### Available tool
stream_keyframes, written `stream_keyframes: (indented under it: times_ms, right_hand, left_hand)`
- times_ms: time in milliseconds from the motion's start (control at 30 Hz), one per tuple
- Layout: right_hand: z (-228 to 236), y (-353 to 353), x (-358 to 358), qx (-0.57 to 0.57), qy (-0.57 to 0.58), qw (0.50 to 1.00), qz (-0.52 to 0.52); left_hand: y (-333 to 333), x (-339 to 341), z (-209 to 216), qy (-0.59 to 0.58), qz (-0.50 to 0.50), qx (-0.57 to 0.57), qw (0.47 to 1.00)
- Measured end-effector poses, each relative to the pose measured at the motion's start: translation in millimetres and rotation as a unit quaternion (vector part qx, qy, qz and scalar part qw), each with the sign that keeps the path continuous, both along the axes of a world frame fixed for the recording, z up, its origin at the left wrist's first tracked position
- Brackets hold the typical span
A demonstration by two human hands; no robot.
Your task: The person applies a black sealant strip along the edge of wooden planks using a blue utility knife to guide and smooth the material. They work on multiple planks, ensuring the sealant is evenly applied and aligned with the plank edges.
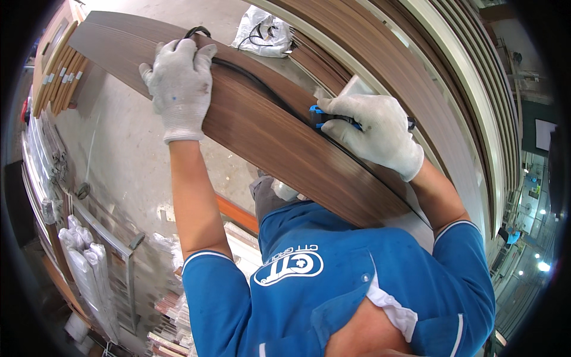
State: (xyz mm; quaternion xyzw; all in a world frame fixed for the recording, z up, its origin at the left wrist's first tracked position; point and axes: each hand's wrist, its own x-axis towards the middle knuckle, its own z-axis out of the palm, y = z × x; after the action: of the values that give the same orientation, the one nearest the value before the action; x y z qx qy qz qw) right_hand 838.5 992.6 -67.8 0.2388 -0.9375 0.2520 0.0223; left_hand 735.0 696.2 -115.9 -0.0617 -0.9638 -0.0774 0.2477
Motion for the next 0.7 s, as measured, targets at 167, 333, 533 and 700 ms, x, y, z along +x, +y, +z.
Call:
stream_keyframes:
  times_ms: [167,333,533,700]
  right_hand:
    - [-4.8,-26.8,-29.5,0.007,0.007,1.0,0.011]
    - [-10.2,-54.1,-58.1,0.011,0.006,1.0,0.008]
    - [-0.8,-58.4,-57.2,0.004,-0.027,1.0,-0.008]
    - [-0.4,-58.2,-52.9,0.027,-0.016,0.999,-0.017]
  left_hand:
    - [1.2,-1.1,-5.1,0.015,0.005,0.022,1.0]
    - [1.3,2.0,-5.6,-0.036,0.004,0.044,0.998]
    - [-16.2,-10.0,13.3,-0.009,-0.122,0.123,0.985]
    - [-73.0,-55.1,42.2,-0.149,-0.375,0.044,0.914]
